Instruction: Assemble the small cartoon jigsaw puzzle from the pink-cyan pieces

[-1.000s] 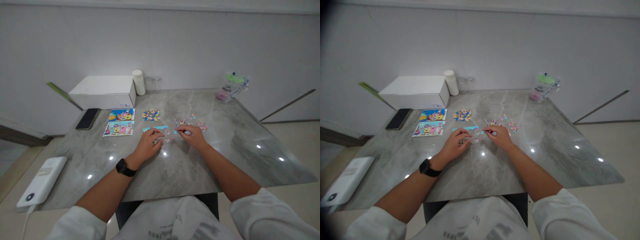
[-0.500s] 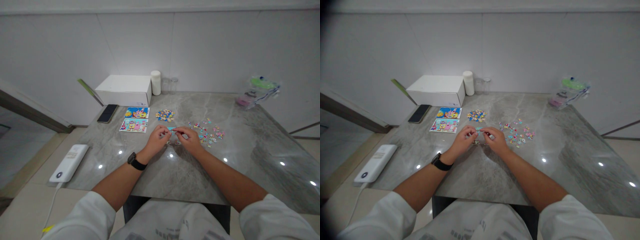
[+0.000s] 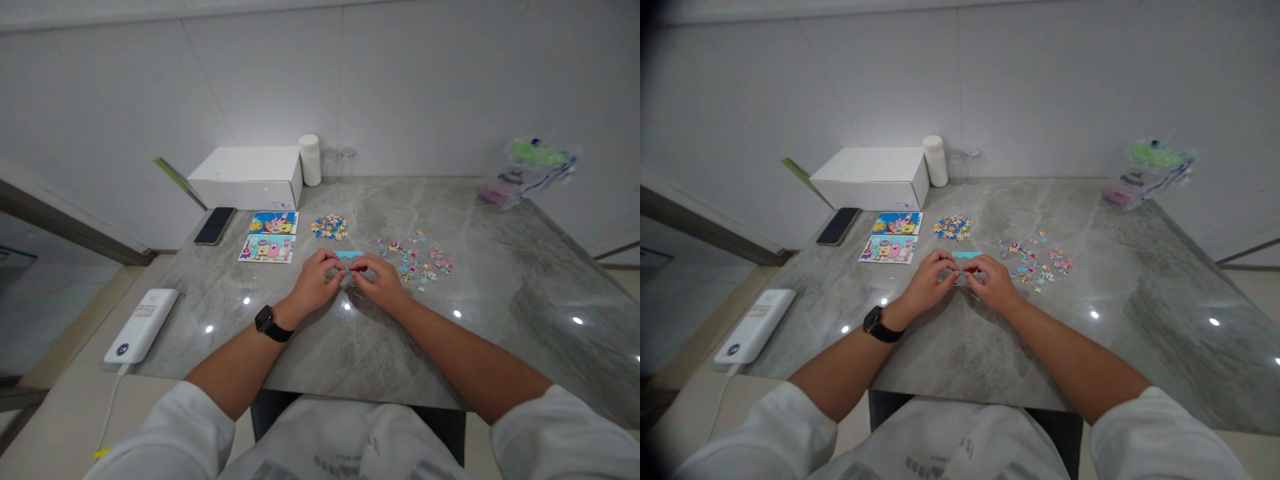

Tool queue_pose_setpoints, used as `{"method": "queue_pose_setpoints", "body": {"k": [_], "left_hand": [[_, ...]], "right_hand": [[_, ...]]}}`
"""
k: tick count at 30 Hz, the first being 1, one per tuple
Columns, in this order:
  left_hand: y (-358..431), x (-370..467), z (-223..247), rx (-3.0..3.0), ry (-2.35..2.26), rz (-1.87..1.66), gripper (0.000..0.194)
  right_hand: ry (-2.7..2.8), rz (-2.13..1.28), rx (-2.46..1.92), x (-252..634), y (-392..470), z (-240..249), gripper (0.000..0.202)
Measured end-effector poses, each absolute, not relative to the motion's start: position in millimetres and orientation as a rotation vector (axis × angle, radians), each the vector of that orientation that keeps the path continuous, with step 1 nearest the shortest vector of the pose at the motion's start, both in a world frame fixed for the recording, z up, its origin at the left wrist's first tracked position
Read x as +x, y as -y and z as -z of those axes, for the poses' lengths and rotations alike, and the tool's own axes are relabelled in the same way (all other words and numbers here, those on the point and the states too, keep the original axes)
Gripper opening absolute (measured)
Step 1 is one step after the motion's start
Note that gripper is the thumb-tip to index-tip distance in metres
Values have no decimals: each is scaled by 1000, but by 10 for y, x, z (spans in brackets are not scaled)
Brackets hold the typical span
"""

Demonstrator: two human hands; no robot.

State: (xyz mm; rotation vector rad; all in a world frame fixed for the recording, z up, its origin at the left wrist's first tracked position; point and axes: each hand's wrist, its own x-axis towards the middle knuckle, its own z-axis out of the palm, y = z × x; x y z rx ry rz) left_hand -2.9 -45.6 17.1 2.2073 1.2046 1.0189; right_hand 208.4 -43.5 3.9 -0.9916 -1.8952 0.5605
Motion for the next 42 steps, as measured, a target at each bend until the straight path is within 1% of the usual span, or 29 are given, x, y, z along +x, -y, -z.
{"method": "queue_pose_setpoints", "body": {"k": [5,11,14,16,18,20,22,25,29,33,39,42], "left_hand": [[424,-85,-177,2192,-1189,-1072,11],[416,-106,-185,2267,-1145,-1045,12],[336,-219,-228,2201,-1217,-1199,12],[242,-347,-254,2096,-1364,-1341,12],[137,-484,-261,1961,-1495,-1438,12],[52,-590,-244,1860,-1577,-1462,14],[4,-642,-216,1865,-1615,-1429,16],[4,-634,-178,2037,-1619,-1291,20],[59,-560,-145,2314,-1645,-944,25],[110,-487,-127,2431,-1696,-675,25],[173,-417,-136,2486,-1678,-573,27],[187,-414,-157,2471,-1715,-522,30]], "right_hand": [[1849,-700,-1044,2057,443,9,4],[1945,-639,-1009,2055,442,12,3],[1965,-655,-1013,2063,431,-5,11],[1924,-676,-1020,2069,422,-16,17],[1859,-699,-1035,2075,411,-20,19],[1779,-741,-1060,2080,400,-14,17],[1697,-806,-1093,2083,392,0,15],[1622,-888,-1129,2084,391,19,15],[1586,-901,-1146,2094,379,7,17],[1547,-892,-1174,2134,279,-73,20],[1547,-1008,-1121,2144,-36,-320,30],[1653,-1007,-1118,2061,-245,-450,27]]}}
